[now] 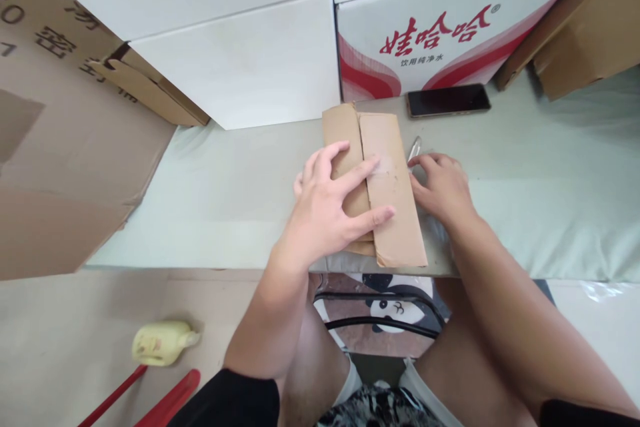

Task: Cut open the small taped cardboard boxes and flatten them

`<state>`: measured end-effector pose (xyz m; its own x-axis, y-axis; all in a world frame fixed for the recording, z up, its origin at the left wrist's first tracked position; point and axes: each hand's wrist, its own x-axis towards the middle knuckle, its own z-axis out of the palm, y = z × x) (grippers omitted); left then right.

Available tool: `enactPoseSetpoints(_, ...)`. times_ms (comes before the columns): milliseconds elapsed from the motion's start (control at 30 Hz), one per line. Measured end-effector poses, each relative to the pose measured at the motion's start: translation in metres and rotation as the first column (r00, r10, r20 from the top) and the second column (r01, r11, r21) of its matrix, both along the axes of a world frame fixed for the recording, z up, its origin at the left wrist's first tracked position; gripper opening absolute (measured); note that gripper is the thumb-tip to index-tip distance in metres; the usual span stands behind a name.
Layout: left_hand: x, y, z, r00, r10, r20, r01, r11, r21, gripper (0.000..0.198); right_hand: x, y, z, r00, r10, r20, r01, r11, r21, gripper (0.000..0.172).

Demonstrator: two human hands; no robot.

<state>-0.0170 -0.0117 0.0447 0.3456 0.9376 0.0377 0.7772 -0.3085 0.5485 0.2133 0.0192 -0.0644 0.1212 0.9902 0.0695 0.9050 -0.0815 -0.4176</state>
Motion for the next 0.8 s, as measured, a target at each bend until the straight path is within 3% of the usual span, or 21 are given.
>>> enactPoseSetpoints(167, 0.001, 0.000, 0.004, 0.999, -0.007, -0.031, 0.005, 0.998, -0.059, 0.068, 0.000, -0.001, -0.003, 1.000, 0.016, 0.009, -0.016, 0.998, 0.064, 0.032)
enactPoseSetpoints(367, 0.003, 0.002, -0.004, 0.998, 0.040, 0.042, -0.041, 0.999, 0.006, 0.087, -0.004, 0.000, 0.000, 0.998, -0.039, 0.050, 0.038, 0.999, 0.033, 0.025)
enactPoseSetpoints(467, 0.003, 0.001, -0.006, 0.997, 0.051, 0.061, -0.052, 0.998, 0.023, 0.075, -0.002, 0.001, 0.000, 0.999, -0.045, -0.008, 0.045, 0.999, 0.030, 0.022)
enactPoseSetpoints(600, 0.001, 0.001, -0.005, 0.996, 0.039, 0.075, -0.040, 0.999, 0.018, 0.059, 0.002, 0.003, 0.003, 0.977, -0.105, -0.187, 0.105, 0.994, -0.012, 0.036)
enactPoseSetpoints(667, 0.000, 0.002, -0.005, 0.996, 0.011, 0.085, -0.011, 1.000, 0.005, 0.063, 0.005, 0.005, 0.005, 0.910, -0.143, -0.389, 0.155, 0.988, -0.001, 0.047)
enactPoseSetpoints(800, -0.002, 0.001, -0.003, 0.993, -0.070, 0.099, 0.071, 0.998, 0.002, 0.070, 0.013, 0.009, 0.013, 0.591, -0.017, -0.807, 0.179, 0.978, 0.111, 0.055)
